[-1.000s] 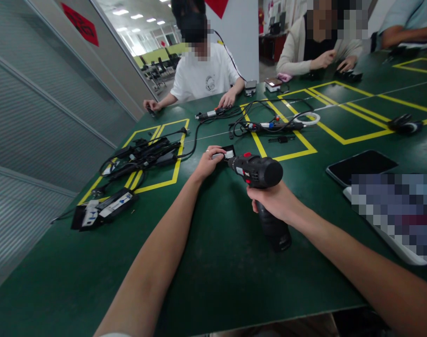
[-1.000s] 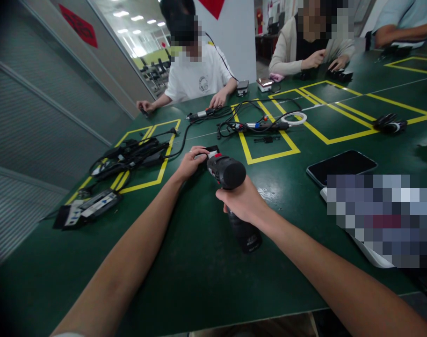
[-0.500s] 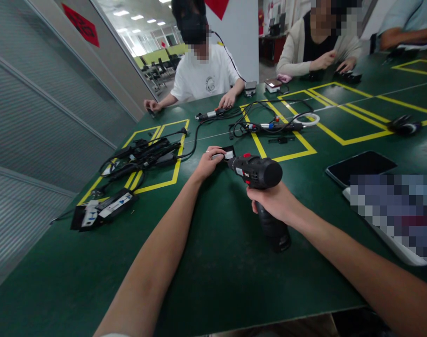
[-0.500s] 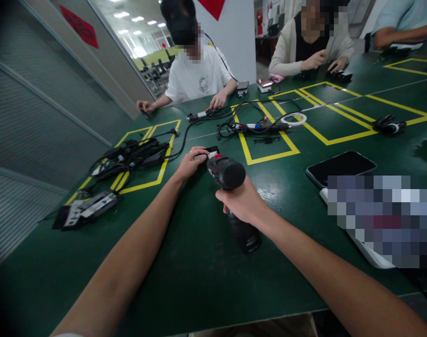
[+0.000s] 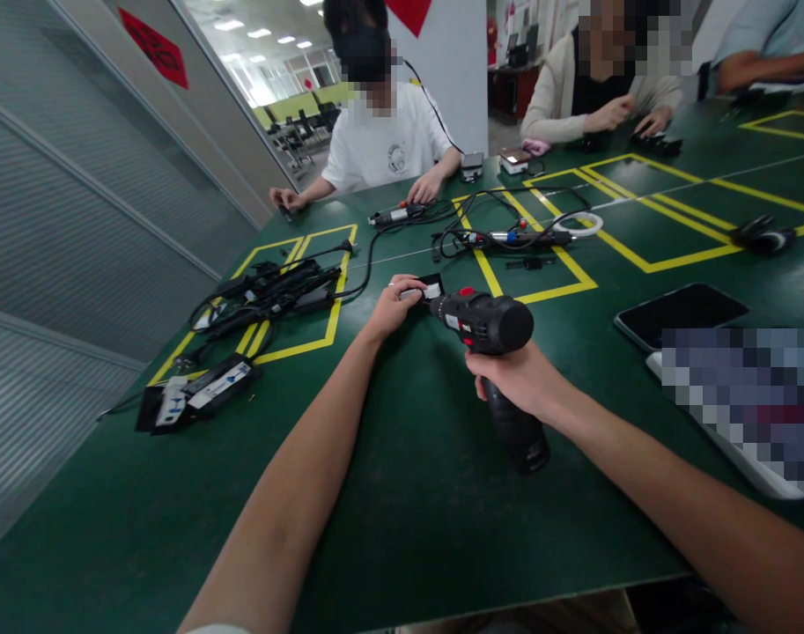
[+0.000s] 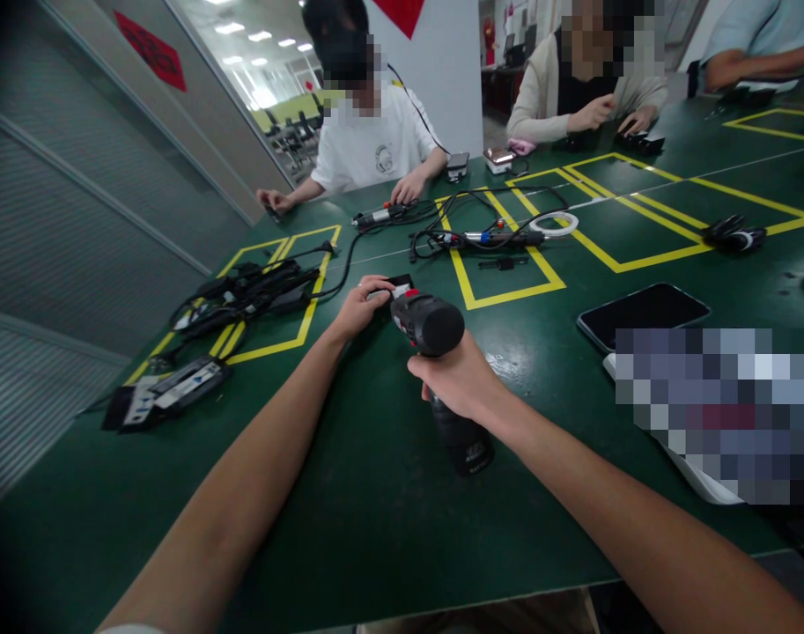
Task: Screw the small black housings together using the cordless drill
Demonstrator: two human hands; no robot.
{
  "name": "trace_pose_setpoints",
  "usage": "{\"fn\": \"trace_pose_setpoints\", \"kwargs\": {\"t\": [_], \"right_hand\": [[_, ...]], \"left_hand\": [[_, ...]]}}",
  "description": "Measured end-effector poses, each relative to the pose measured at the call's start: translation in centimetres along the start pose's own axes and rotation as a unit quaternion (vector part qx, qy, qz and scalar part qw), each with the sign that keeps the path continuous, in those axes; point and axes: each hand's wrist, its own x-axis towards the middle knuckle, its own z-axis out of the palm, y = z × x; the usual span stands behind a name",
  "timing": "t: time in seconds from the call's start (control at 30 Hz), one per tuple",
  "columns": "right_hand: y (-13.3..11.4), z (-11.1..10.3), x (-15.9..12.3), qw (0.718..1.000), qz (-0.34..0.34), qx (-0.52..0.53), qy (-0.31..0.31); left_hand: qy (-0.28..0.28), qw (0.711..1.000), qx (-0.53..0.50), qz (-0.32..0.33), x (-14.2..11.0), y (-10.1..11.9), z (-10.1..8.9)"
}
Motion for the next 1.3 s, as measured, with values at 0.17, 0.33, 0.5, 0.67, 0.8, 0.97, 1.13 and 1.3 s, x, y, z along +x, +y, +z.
{"fn": "trace_pose_setpoints", "kwargs": {"t": [0.17,0.33,0.5,0.67,0.8,0.97,1.13,1.3], "right_hand": [[0.23,-0.02,0.14,1.000,-0.002,0.000,0.001],[0.35,-0.08,0.03,1.000,0.000,0.013,-0.003],[0.39,-0.03,0.08,1.000,-0.003,0.019,-0.003],[0.14,-0.02,0.00,1.000,0.003,0.014,-0.005],[0.04,-0.05,-0.10,1.000,-0.003,0.006,-0.005],[-0.05,-0.02,-0.18,1.000,0.003,-0.002,-0.003],[-0.22,-0.03,-0.13,1.000,0.006,-0.005,0.002],[-0.35,0.07,-0.10,1.000,0.005,-0.006,0.005]], "left_hand": [[0.001,1.000,0.004,0.002,0.13,-0.02,0.05],[0.001,1.000,0.007,0.009,0.11,-0.06,0.04],[0.000,1.000,0.010,0.007,0.05,-0.02,0.02],[0.001,1.000,0.001,0.003,0.05,-0.02,0.05],[-0.001,1.000,0.006,-0.001,0.06,-0.09,0.04],[-0.002,1.000,0.010,-0.002,0.08,0.05,-0.01],[0.001,1.000,0.004,-0.005,0.11,0.10,0.02],[0.003,1.000,-0.003,-0.003,0.12,-0.05,0.13]]}}
